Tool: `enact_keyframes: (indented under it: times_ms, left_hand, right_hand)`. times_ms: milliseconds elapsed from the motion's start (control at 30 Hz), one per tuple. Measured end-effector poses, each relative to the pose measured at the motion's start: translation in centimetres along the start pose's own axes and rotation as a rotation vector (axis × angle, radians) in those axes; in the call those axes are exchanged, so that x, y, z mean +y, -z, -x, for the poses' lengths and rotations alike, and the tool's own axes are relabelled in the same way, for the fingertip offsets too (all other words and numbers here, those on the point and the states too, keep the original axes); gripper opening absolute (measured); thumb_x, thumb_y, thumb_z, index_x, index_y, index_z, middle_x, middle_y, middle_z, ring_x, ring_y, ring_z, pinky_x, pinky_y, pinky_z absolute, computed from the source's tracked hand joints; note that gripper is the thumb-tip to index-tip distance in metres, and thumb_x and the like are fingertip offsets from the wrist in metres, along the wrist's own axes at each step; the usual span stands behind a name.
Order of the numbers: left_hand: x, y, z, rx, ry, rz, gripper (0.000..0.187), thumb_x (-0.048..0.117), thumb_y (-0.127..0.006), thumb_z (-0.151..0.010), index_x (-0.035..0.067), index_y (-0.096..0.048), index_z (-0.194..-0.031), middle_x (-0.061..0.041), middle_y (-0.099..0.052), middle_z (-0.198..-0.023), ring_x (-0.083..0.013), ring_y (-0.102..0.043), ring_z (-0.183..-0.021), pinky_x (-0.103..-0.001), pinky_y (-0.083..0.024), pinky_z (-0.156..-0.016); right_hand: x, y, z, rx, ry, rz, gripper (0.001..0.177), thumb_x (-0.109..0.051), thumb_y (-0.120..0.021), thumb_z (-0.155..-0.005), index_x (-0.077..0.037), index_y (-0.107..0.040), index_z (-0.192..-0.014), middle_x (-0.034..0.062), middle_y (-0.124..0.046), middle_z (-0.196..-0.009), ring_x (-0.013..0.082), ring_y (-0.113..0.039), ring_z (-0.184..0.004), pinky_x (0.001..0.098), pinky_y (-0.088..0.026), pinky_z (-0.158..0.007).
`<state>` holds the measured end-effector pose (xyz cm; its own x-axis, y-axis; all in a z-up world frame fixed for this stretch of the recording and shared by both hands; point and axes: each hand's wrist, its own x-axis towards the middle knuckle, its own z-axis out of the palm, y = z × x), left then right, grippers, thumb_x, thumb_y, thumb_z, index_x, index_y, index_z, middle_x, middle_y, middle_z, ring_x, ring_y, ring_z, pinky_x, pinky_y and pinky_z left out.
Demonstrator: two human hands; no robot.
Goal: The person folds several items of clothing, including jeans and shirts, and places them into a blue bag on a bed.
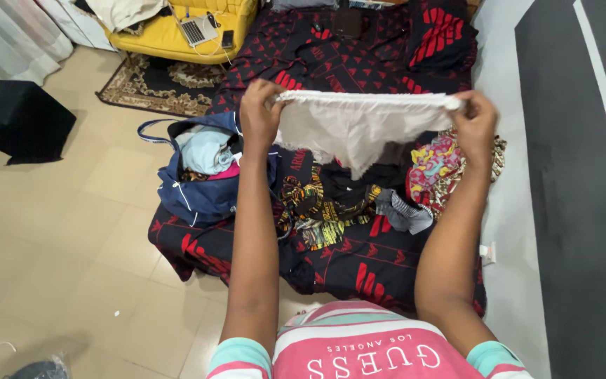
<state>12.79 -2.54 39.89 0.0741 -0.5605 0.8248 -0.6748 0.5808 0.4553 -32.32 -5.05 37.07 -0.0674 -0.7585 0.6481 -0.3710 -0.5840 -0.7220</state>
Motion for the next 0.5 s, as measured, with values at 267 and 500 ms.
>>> enact_keyframes:
  times_ms: [267,500]
  left_hand:
    - [-11.5,-2.8,10.4,-0.986,0.499,0.232,0.027,0.016,-0.086,-0.075,0.004,-0.078,-0.099,-0.008,-0.077,-0.088,-0.0169,-0.071,-0.082,-0.033,-0.056,-0.076]
    - [-14.0,-8.6,14.0,-0.765,1.058,0.603,0.020,0.026,-0.070,-0.095,0.006,-0.072,-0.098,0.003,-0.059,-0.073,-0.0120,-0.049,-0.063,-0.034,-0.035,-0.054]
  right_hand:
    - [10.1,1.5,7.0,-0.798,-0.601,-0.071,0.020,-0.003,-0.080,-0.081,-0.005,-0.070,-0.098,0.0013,-0.073,-0.087,0.0081,-0.067,-0.083,0.0267,-0.053,-0.072]
    - [8.2,-1.5,5.1,-0.362,-0.737,0.123,0.016,-0.017,-0.081,-0.086,-0.007,-0.071,-0.095,0.0015,-0.063,-0.073,0.0109,-0.049,-0.056,0.0309,-0.033,-0.046]
